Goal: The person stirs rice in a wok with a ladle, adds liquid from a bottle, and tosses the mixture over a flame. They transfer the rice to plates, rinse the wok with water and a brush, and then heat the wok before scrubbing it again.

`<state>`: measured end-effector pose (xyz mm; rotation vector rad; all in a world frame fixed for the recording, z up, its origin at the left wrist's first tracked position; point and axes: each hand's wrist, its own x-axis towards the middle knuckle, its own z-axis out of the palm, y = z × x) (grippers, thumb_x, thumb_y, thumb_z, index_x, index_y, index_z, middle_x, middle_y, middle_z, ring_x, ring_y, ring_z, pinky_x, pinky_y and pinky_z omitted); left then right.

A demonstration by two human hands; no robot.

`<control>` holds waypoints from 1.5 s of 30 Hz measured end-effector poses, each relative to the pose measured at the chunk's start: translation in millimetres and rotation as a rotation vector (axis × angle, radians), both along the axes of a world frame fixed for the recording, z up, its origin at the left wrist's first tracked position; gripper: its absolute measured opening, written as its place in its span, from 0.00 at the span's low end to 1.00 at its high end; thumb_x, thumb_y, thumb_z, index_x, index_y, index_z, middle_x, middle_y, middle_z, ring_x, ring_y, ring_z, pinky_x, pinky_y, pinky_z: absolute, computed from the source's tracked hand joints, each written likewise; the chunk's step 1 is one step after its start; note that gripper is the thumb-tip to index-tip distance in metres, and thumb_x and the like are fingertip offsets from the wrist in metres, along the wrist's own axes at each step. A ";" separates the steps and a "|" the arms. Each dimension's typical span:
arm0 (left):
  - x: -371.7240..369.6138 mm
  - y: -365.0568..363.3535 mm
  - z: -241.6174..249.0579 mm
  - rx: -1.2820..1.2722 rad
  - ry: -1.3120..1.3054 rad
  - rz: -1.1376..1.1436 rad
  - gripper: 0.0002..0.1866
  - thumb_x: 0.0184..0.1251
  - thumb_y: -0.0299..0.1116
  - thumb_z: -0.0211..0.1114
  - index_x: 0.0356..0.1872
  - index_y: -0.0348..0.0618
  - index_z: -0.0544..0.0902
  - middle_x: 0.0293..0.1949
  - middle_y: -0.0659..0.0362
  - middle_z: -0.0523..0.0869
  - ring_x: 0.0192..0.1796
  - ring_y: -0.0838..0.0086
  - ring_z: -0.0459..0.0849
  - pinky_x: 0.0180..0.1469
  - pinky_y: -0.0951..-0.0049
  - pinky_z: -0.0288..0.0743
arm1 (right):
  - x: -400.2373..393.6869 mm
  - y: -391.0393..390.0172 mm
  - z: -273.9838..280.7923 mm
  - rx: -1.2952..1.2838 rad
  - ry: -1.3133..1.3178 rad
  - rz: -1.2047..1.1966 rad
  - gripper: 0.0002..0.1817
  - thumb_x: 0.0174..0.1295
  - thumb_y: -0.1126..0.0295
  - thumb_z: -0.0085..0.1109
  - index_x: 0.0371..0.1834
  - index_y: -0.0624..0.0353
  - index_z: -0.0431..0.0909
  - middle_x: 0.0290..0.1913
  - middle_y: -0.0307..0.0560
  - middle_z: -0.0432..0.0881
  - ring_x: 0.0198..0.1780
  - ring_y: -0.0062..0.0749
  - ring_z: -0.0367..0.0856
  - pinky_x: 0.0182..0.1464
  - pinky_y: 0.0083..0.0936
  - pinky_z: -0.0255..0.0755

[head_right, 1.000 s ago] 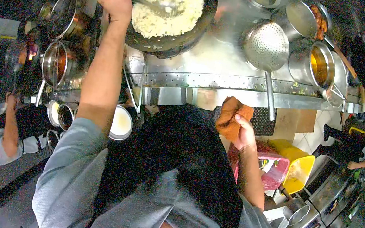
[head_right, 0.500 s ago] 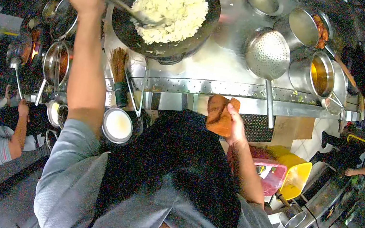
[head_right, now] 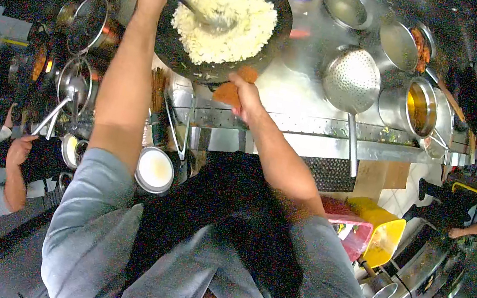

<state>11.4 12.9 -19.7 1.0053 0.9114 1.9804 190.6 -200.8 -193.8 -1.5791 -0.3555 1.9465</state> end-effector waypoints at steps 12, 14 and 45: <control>-19.1 18.2 20.5 -0.296 -0.112 -0.085 0.19 0.73 0.38 0.58 0.20 0.52 0.67 0.11 0.67 0.63 0.10 0.76 0.59 0.13 0.71 0.53 | 2.0 1.5 -15.0 -0.147 0.141 0.025 0.18 0.61 0.55 0.58 0.50 0.50 0.79 0.41 0.41 0.87 0.39 0.30 0.85 0.26 0.24 0.72; -31.5 9.9 56.2 -0.475 -0.080 -0.065 0.20 0.73 0.40 0.57 0.19 0.54 0.65 0.11 0.69 0.60 0.10 0.76 0.57 0.13 0.72 0.52 | 6.6 -14.1 -2.8 -0.097 0.103 0.004 0.20 0.61 0.56 0.58 0.52 0.53 0.78 0.43 0.43 0.87 0.41 0.33 0.85 0.26 0.26 0.74; 23.2 -194.0 87.9 0.115 0.138 -0.047 0.14 0.72 0.38 0.64 0.28 0.50 0.69 0.11 0.70 0.63 0.10 0.83 0.61 0.12 0.78 0.57 | 8.7 -102.0 72.2 0.067 0.297 -0.215 0.27 0.60 0.65 0.55 0.59 0.69 0.63 0.55 0.58 0.75 0.59 0.46 0.75 0.62 0.49 0.71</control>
